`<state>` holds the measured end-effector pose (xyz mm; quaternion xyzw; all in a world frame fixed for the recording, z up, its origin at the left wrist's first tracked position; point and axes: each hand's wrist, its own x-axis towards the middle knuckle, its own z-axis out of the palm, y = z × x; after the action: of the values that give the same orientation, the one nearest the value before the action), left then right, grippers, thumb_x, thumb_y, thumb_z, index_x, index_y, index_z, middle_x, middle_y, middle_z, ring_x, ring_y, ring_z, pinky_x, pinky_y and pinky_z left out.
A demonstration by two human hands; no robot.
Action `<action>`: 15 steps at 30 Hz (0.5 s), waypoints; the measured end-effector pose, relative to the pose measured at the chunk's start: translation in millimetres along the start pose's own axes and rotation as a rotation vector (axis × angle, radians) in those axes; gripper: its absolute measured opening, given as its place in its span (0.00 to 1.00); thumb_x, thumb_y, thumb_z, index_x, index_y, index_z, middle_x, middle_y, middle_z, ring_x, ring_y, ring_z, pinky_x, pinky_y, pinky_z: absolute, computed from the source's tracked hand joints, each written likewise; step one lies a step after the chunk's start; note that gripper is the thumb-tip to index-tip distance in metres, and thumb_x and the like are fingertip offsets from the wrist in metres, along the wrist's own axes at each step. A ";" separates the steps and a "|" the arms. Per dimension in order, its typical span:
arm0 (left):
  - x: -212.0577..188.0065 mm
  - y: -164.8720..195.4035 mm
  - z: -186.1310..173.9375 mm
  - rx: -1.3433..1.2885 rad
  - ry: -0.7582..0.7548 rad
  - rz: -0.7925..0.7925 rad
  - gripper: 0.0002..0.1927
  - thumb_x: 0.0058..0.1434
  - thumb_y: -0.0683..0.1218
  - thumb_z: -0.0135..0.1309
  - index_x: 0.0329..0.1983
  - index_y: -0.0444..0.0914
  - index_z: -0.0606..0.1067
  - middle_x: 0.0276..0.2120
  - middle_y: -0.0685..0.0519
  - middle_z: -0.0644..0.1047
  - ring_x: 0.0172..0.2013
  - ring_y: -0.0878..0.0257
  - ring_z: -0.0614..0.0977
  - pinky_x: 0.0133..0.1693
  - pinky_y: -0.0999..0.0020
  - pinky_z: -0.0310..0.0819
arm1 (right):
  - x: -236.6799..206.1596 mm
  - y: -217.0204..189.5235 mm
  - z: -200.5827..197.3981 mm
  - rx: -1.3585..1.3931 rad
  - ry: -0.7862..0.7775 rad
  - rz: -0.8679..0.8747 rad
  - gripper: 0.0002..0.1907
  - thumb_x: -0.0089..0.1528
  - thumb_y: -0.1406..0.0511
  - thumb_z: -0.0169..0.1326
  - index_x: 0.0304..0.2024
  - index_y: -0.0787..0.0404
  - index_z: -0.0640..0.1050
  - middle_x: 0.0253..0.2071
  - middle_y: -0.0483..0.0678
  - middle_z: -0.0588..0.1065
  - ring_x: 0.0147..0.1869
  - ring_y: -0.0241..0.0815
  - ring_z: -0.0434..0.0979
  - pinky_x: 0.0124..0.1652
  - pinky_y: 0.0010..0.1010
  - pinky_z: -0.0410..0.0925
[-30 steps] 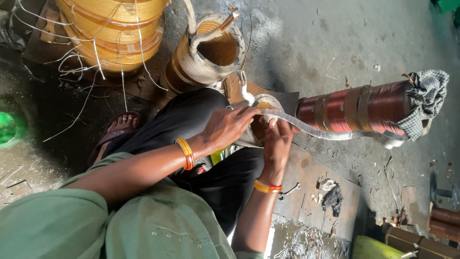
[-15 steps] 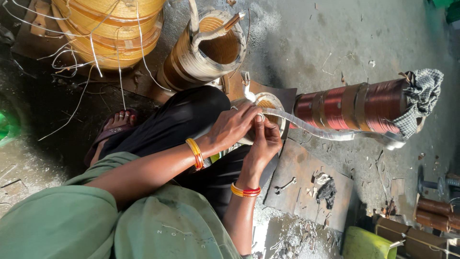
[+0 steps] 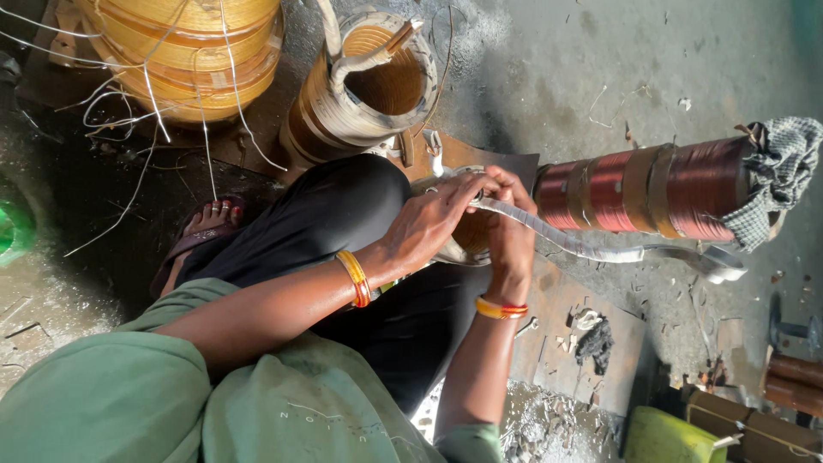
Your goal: The person sits on the floor and wraps a white tape around cylindrical wooden objects. They repeatedly pull the tape, fold it, and press it onto the cylinders to secure the layers.
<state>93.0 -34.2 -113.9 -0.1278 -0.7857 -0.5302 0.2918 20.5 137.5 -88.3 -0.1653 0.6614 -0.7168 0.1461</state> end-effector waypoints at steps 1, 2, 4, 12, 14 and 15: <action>1.3 -0.6 1.1 0.010 -0.019 -0.031 0.31 0.60 0.32 0.50 0.68 0.36 0.62 0.59 0.40 0.74 0.51 0.43 0.83 0.49 0.60 0.81 | 8.6 -0.6 -8.6 -0.055 -0.032 0.043 0.18 0.72 0.64 0.51 0.61 0.69 0.73 0.46 0.48 0.78 0.43 0.35 0.77 0.45 0.24 0.72; 2.6 -0.6 2.7 0.018 -0.041 -0.062 0.31 0.60 0.31 0.50 0.68 0.35 0.62 0.58 0.39 0.75 0.49 0.43 0.83 0.47 0.59 0.81 | 15.8 -1.1 -15.9 -0.110 -0.060 0.085 0.19 0.71 0.65 0.54 0.61 0.69 0.73 0.45 0.48 0.77 0.41 0.34 0.75 0.42 0.23 0.70; 4.2 -0.3 6.1 0.024 -0.035 -0.075 0.31 0.59 0.31 0.49 0.67 0.36 0.62 0.55 0.39 0.76 0.47 0.43 0.83 0.45 0.58 0.81 | 25.7 -1.6 -26.0 -0.111 -0.132 0.139 0.19 0.69 0.68 0.57 0.61 0.69 0.73 0.45 0.49 0.78 0.39 0.34 0.75 0.39 0.23 0.69; 3.0 -1.5 5.1 0.015 -0.001 -0.099 0.26 0.62 0.32 0.48 0.64 0.37 0.66 0.45 0.42 0.81 0.42 0.46 0.85 0.40 0.57 0.81 | 17.2 -16.1 -19.3 -0.005 -0.171 0.238 0.22 0.67 0.70 0.58 0.63 0.67 0.73 0.46 0.49 0.79 0.43 0.36 0.78 0.46 0.24 0.72; 3.7 0.2 2.1 -0.009 -0.021 -0.145 0.19 0.67 0.35 0.50 0.61 0.38 0.69 0.45 0.44 0.81 0.41 0.48 0.85 0.38 0.59 0.81 | 12.3 -21.3 -11.8 -0.030 -0.127 0.249 0.21 0.67 0.70 0.58 0.63 0.68 0.72 0.46 0.48 0.79 0.44 0.36 0.79 0.46 0.26 0.72; 3.5 1.5 -0.1 -0.019 -0.030 -0.168 0.16 0.69 0.36 0.51 0.59 0.39 0.71 0.45 0.45 0.81 0.41 0.49 0.85 0.38 0.59 0.81 | 10.2 -23.0 -8.0 -0.042 -0.107 0.254 0.21 0.67 0.70 0.58 0.63 0.68 0.72 0.46 0.48 0.79 0.45 0.37 0.79 0.46 0.26 0.72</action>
<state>91.1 -34.0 -110.7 -0.0719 -0.7930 -0.5582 0.2331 8.1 142.2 -65.5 -0.1213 0.6832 -0.6687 0.2671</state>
